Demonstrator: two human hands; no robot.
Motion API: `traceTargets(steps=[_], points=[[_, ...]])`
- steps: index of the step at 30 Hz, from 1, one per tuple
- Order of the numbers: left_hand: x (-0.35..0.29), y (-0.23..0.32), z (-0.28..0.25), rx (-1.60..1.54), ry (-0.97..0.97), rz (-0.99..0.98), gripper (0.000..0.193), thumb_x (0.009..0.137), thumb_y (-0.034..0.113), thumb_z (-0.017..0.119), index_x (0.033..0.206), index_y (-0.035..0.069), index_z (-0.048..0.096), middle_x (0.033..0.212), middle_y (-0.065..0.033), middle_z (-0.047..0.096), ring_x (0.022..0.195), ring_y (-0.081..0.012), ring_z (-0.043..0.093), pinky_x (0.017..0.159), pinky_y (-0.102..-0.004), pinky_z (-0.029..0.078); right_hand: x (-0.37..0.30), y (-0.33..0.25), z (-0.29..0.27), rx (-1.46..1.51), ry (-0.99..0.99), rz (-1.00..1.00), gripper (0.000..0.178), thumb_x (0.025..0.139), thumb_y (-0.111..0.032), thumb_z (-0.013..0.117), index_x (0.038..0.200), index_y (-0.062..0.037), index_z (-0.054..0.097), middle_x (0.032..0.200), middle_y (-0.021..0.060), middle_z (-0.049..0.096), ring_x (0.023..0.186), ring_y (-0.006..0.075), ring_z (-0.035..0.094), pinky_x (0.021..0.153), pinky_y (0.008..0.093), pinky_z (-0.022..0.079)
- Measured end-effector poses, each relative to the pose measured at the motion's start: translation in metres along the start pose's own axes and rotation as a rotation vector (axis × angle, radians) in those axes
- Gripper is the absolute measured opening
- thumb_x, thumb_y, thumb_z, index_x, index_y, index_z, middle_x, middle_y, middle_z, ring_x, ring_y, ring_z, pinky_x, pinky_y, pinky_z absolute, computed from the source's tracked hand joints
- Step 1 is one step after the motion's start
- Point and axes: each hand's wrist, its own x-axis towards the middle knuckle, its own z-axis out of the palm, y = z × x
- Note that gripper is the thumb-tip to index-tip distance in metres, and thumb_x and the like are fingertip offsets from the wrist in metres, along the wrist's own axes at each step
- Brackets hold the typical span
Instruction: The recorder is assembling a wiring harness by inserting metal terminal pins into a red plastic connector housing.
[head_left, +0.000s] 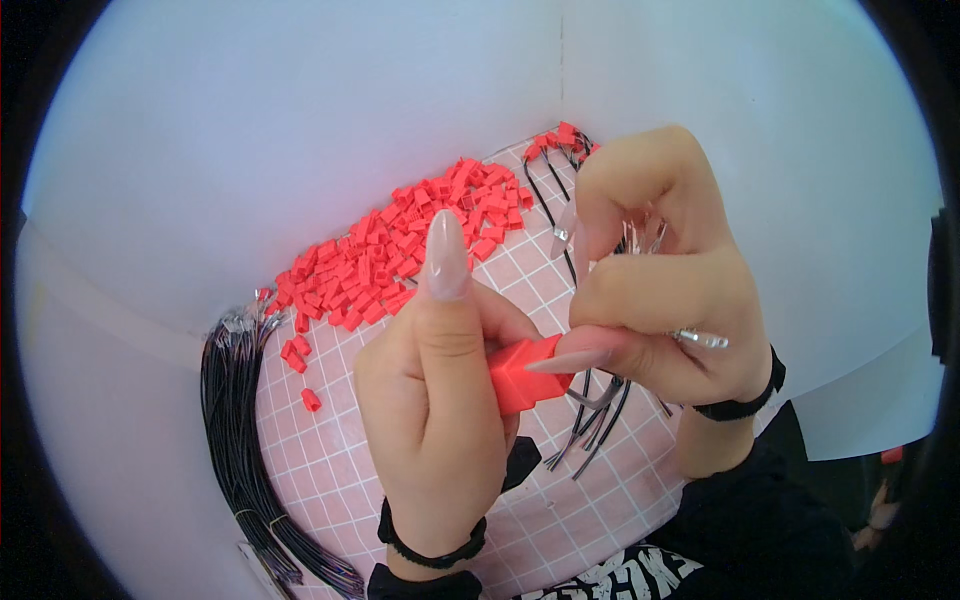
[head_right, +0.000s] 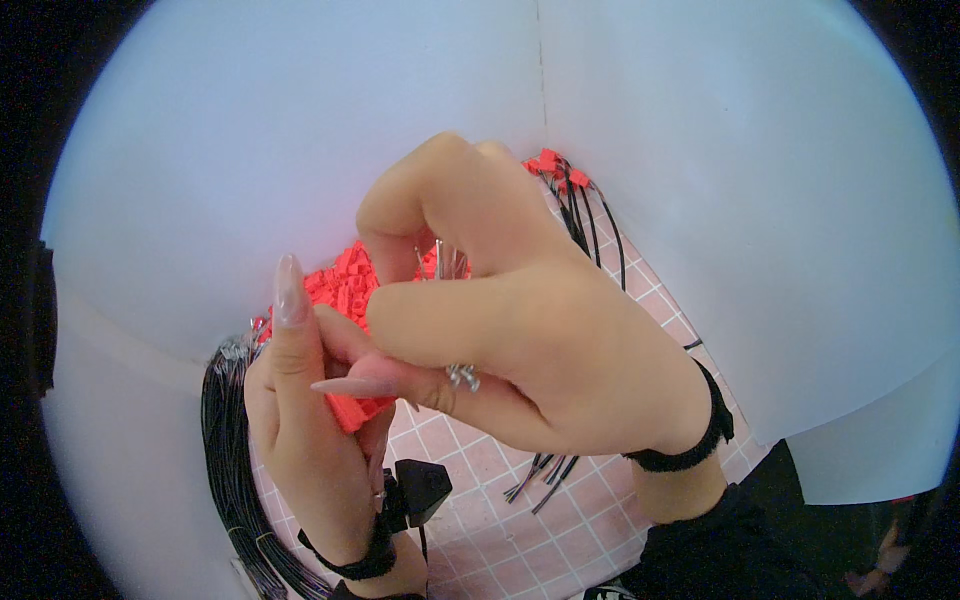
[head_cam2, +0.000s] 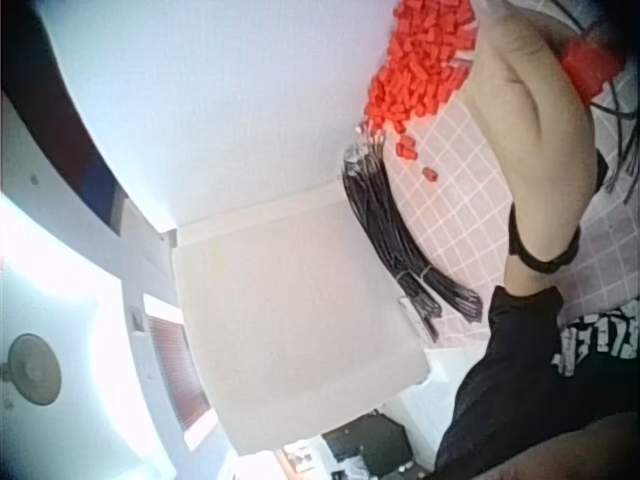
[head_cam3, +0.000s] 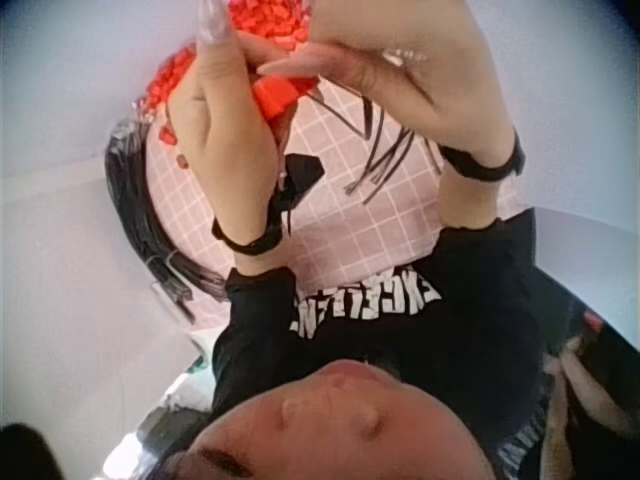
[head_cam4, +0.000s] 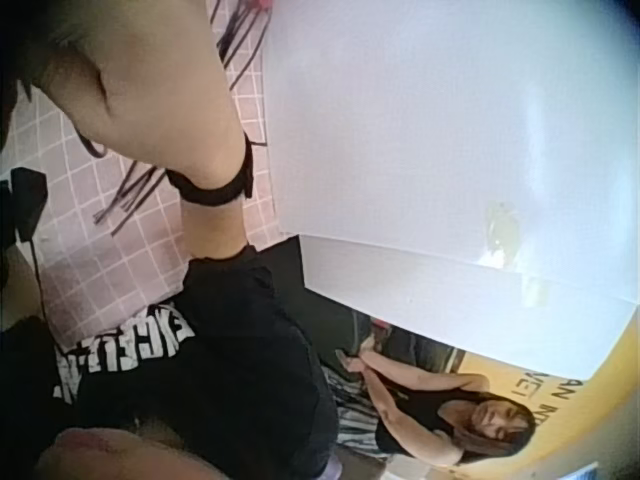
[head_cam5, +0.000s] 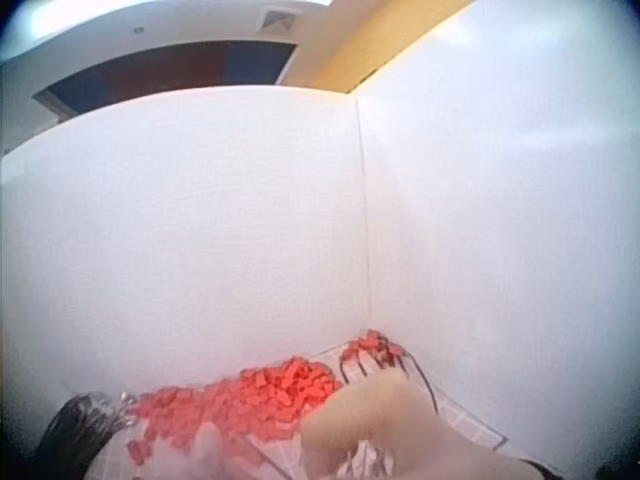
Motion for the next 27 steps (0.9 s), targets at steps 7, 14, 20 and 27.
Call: traceTargets(steps=[7, 14, 20, 27], points=[[-0.002, -0.003, 0.001, 0.130, 0.031, 0.051, 0.048, 0.090, 0.031, 0.036, 0.053, 0.003, 0.047, 0.042, 0.0020, 0.038, 0.032, -0.0020, 0.026, 0.030, -0.0157, 0.018, 0.000, -0.005, 0.003, -0.144, -0.013, -0.020, 0.030, 0.065, -0.030, 0.065, 0.061, -0.0033, 0.051, 0.085, 0.0093, 0.040, 0.071, 0.0199, 0.040, 0.061, 0.0284, 0.032], [0.001, -0.006, -0.009, 0.158, 0.081, 0.187, 0.041, 0.090, 0.028, 0.038, 0.066, -0.001, 0.054, 0.048, 0.0017, 0.042, 0.036, -0.0015, 0.031, 0.033, -0.0149, 0.022, 0.002, -0.005, 0.013, -0.129, 0.035, 0.056, 0.032, 0.070, -0.031, 0.062, 0.059, -0.0038, 0.050, 0.085, 0.0092, 0.038, 0.069, 0.0182, 0.038, 0.059, 0.0268, 0.030], [-0.006, -0.004, -0.015, 0.153, -0.058, 0.218, 0.035, 0.090, 0.020, 0.037, 0.109, -0.007, 0.047, 0.062, 0.0007, 0.047, 0.051, -0.0022, 0.039, 0.045, -0.0140, 0.031, 0.000, 0.001, 0.016, 0.082, 0.062, 0.081, 0.039, 0.073, -0.037, 0.058, 0.056, -0.0036, 0.049, 0.083, 0.0083, 0.034, 0.065, 0.0157, 0.034, 0.056, 0.0248, 0.027], [-0.006, -0.002, -0.013, 0.300, -0.047, 0.222, 0.036, 0.090, 0.016, 0.035, 0.115, -0.009, 0.042, 0.064, 0.0000, 0.048, 0.053, -0.0030, 0.040, 0.048, -0.0149, 0.034, 0.003, 0.000, 0.016, -0.082, 0.077, 0.014, 0.039, 0.072, -0.037, 0.059, 0.055, -0.0035, 0.050, 0.083, 0.0082, 0.036, 0.067, 0.0161, 0.035, 0.057, 0.0245, 0.027]])
